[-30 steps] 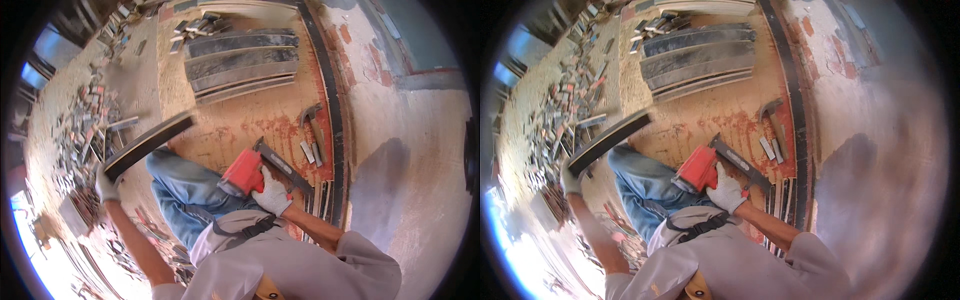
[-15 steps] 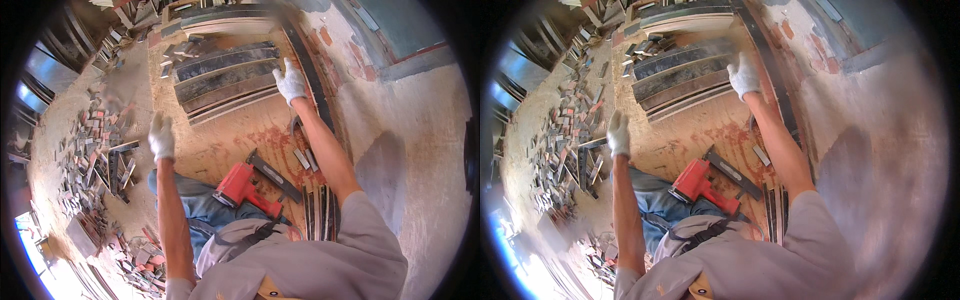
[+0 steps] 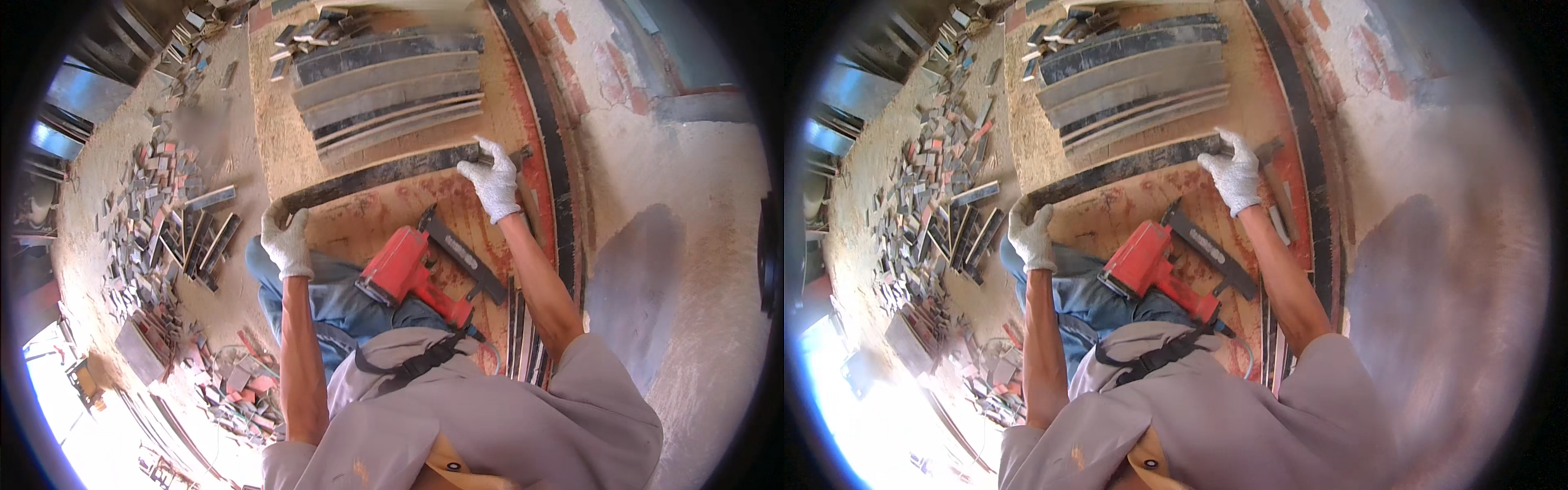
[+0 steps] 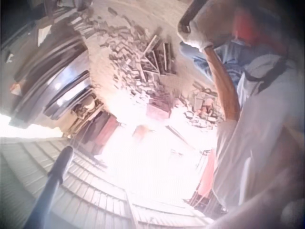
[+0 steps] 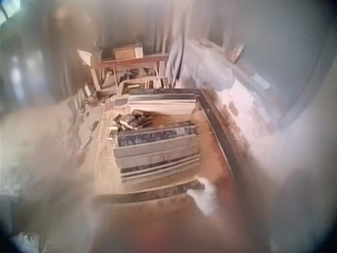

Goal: The person places wooden floorboards onto a subfloor and secures them using a red pneumatic nail gun. The person repeatedly positions each board and drives nails along its length.

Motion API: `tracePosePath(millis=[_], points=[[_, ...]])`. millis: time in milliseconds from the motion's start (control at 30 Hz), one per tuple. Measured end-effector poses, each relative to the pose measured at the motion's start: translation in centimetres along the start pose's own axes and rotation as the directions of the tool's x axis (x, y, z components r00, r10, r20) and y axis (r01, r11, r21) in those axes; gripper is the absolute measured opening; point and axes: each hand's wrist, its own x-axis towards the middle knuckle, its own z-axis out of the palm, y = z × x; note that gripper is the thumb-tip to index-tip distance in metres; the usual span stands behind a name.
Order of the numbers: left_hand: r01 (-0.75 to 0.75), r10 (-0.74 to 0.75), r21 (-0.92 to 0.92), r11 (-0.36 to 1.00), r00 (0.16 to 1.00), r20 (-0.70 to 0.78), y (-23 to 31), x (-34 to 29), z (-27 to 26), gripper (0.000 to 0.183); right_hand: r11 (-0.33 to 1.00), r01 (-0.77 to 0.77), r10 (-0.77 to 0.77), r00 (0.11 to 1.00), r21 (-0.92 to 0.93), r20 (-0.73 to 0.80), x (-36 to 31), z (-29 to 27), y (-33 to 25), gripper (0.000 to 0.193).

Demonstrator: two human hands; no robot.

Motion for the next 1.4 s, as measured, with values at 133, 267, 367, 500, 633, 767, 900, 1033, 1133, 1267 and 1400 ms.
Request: tracePosePath(millis=[133,267,367,500,633,767,900,1033,1133,1267,1400], points=[[0.112,-0.109,-0.033,0.993,0.991,0.082,-0.2,-2.3,-2.0,0.063,0.964,-0.108,0.134,0.987,-0.244,0.092,-3.3,-1.0,1.9,0.042],[0.14,-0.138,-0.013,0.99,0.985,0.105,0.7,-1.4,-2.2,0.052,0.949,0.094,-0.037,0.981,-0.302,0.188,-4.7,-3.1,1.9,0.034],[0.186,-0.186,0.008,0.982,0.977,0.1,0.2,-0.5,-2.3,0.048,0.972,0.029,0.017,0.981,-0.234,0.192,-5.2,-3.6,0.4,0.027],[0.159,-0.173,0.087,0.983,0.968,0.182,0.6,0.0,-1.9,0.045,0.991,0.011,0.025,0.965,-0.137,0.26,-6.4,-5.9,0.0,0.026],[0.297,-0.298,0.029,0.954,0.941,0.158,0.0,0.6,-1.8,0.044,0.996,-0.087,0.085,0.984,0.006,0.154,-8.5,-7.1,-1.4,0.023],[0.188,-0.212,0.173,0.967,0.968,0.135,-2.1,2.1,-1.3,0.048,0.929,-0.273,0.269,0.962,0.251,0.05,-8.4,-7.7,-2.9,0.02],[0.157,-0.208,0.247,0.956,0.958,0.196,-3.1,3.5,-1.6,0.051,0.882,-0.355,0.379,0.925,0.311,-0.019,-6.7,-7.0,-3.2,0.025],[0.207,-0.238,0.145,0.968,0.937,0.256,-2.9,2.7,-1.0,0.061,0.968,-0.201,0.193,0.979,0.149,0.069,-2.3,-6.4,0.6,0.026],[0.19,-0.237,0.209,0.959,0.945,0.226,-1.5,1.4,-0.4,0.067,0.984,-0.152,0.169,0.962,-0.093,0.213,-0.9,-4.7,0.7,0.025],[0.199,-0.242,0.194,0.961,0.943,0.229,-0.2,1.2,0.4,0.072,0.948,0.002,0.106,0.94,-0.318,0.323,0.9,-2.8,2.9,0.023],[0.167,-0.195,0.178,0.97,0.969,0.154,-0.7,1.1,0.1,0.067,0.907,0.065,0.111,0.915,-0.415,0.387,0.4,-2.2,1.5,0.027]])
